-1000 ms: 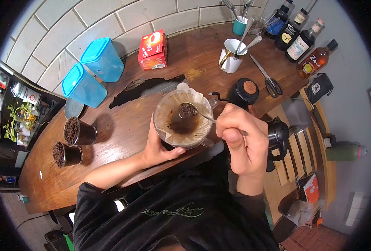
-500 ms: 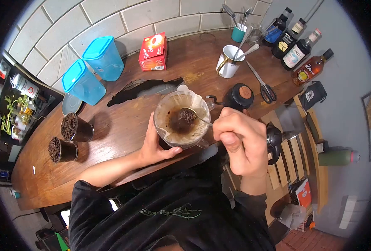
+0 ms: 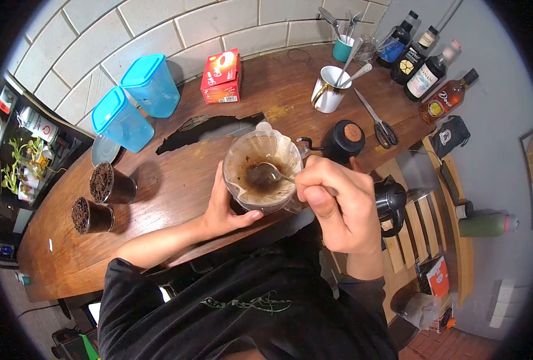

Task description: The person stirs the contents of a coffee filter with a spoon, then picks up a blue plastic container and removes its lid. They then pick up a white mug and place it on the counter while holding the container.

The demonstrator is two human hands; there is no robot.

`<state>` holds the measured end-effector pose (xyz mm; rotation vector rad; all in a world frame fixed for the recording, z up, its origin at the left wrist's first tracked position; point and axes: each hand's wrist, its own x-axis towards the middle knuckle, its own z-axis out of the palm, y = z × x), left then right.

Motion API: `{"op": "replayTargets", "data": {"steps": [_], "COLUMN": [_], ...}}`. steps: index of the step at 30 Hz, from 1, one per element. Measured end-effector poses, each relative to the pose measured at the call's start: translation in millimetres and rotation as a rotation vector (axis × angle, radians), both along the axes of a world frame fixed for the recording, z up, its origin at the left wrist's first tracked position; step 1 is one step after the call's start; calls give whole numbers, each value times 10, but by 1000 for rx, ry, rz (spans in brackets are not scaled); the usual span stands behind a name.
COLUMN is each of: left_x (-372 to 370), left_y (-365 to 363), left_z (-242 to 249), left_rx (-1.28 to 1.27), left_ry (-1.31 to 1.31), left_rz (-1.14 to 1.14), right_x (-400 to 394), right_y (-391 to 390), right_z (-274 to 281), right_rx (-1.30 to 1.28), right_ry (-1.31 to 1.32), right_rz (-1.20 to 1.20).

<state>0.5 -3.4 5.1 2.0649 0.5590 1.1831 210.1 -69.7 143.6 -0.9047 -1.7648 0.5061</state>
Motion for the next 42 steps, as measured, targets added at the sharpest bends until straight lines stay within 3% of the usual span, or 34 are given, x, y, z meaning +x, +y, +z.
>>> {"op": "replayTargets", "data": {"steps": [5,11,19,27,36,42], "left_x": [0,-1,1,-4,-8,0], "left_y": [-6,-2,0,1,1,4], "left_z": [5,-6,-24,-9,-13,-9], "left_rx": [-15,-14,-81,-54,-72,-50], "left_ry": [6,3,-19,-1,2,-1], "left_rz": [0,0,-32,-28,-31,-23], "right_x": [-13,-58,21,11,64,20], "right_y": [-24,-11,53,61,29,-13], "right_z": [42,66,57,15,-93,-102], "right_rx": [90,-73,109,-3,-89,12], "right_ry": [56,-94,-89,-134,28,173], "right_rz": [18,48,-68,-43,26,-24]}}
